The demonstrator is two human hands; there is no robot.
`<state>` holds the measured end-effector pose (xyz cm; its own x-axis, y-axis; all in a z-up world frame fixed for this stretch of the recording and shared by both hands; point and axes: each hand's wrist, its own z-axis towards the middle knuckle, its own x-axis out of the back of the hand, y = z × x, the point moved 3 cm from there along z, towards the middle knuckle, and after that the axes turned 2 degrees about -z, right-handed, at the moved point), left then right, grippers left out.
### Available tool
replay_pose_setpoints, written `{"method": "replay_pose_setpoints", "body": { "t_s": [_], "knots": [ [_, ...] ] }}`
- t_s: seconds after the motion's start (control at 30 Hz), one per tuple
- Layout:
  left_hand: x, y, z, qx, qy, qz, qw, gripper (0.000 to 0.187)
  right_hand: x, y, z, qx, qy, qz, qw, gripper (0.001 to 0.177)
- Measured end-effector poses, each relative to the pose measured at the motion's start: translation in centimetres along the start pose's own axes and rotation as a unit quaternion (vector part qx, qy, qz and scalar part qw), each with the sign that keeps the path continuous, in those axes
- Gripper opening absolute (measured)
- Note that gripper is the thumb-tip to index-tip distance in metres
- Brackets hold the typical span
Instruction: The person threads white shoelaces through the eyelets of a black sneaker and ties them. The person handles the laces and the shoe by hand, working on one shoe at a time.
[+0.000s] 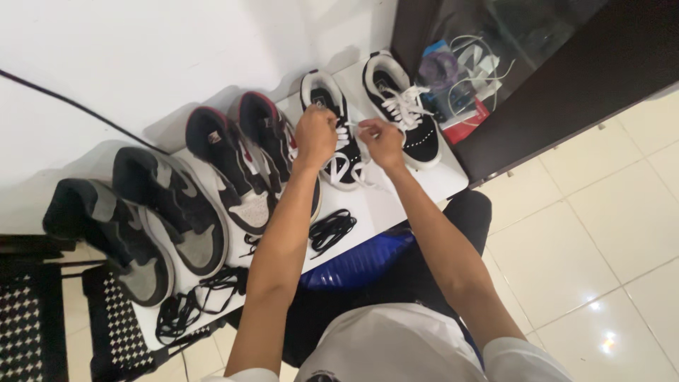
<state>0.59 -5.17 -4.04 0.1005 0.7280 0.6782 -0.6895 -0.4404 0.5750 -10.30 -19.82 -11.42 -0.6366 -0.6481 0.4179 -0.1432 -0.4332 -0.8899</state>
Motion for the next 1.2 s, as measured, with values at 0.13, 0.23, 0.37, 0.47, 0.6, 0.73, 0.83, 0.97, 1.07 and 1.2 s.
{"method": "replay_pose_setpoints", "body": {
  "t_s": [0.13,0.23,0.37,0.47,0.6,0.73,0.83,0.97,1.07,1.2],
  "knots": [
    [-0.9,-0.2,-0.1,0.044,-0.011,-0.001,0.999,0.004,-1.3,0.3,0.1,0.069,0.031,0.035,0.996,0.024],
    [-0.5,-0.2,-0.3,0.021,-0.018,0.002,1.0,0.005,-2.2,0.1,0.5,0.054,0.047,0.032,0.997,0.026],
    [-0.7,0.1,0.0,0.037,-0.036,-0.016,0.999,0.005,-3.0,0.4,1.1,0.039,0.036,0.059,0.997,0.027],
    [-1.2,-0.1,0.0,0.042,-0.034,-0.025,0.998,0.005,-3.1,1.5,0.9,0.04,0.012,0.086,0.995,0.025],
    [-1.3,-0.7,0.4,0.058,-0.047,-0.047,0.996,0.008,-2.8,1.3,0.3,0.031,-0.017,0.116,0.993,0.026],
    [-1.3,-0.7,1.1,0.125,-0.071,-0.058,0.988,0.011,-1.4,-1.0,0.5,0.038,0.025,-0.04,0.998,0.022],
    [-1.1,-0.7,1.3,0.147,-0.093,-0.057,0.983,0.014,-0.4,-3.3,1.1,0.107,0.092,-0.086,0.986,0.02],
    [-0.2,-1.2,1.9,0.137,-0.164,-0.071,0.974,0.015,-0.6,-5.0,2.8,0.107,0.036,-0.102,0.988,0.02],
    [0.1,-1.7,2.2,0.097,-0.182,-0.076,0.975,0.019,-1.1,-5.3,3.3,0.075,-0.014,-0.098,0.992,0.016],
    [-0.5,-2.8,2.0,0.118,-0.201,-0.109,0.966,0.019,-1.1,-4.8,3.2,0.068,-0.026,-0.077,0.994,0.015]
  ]
}}
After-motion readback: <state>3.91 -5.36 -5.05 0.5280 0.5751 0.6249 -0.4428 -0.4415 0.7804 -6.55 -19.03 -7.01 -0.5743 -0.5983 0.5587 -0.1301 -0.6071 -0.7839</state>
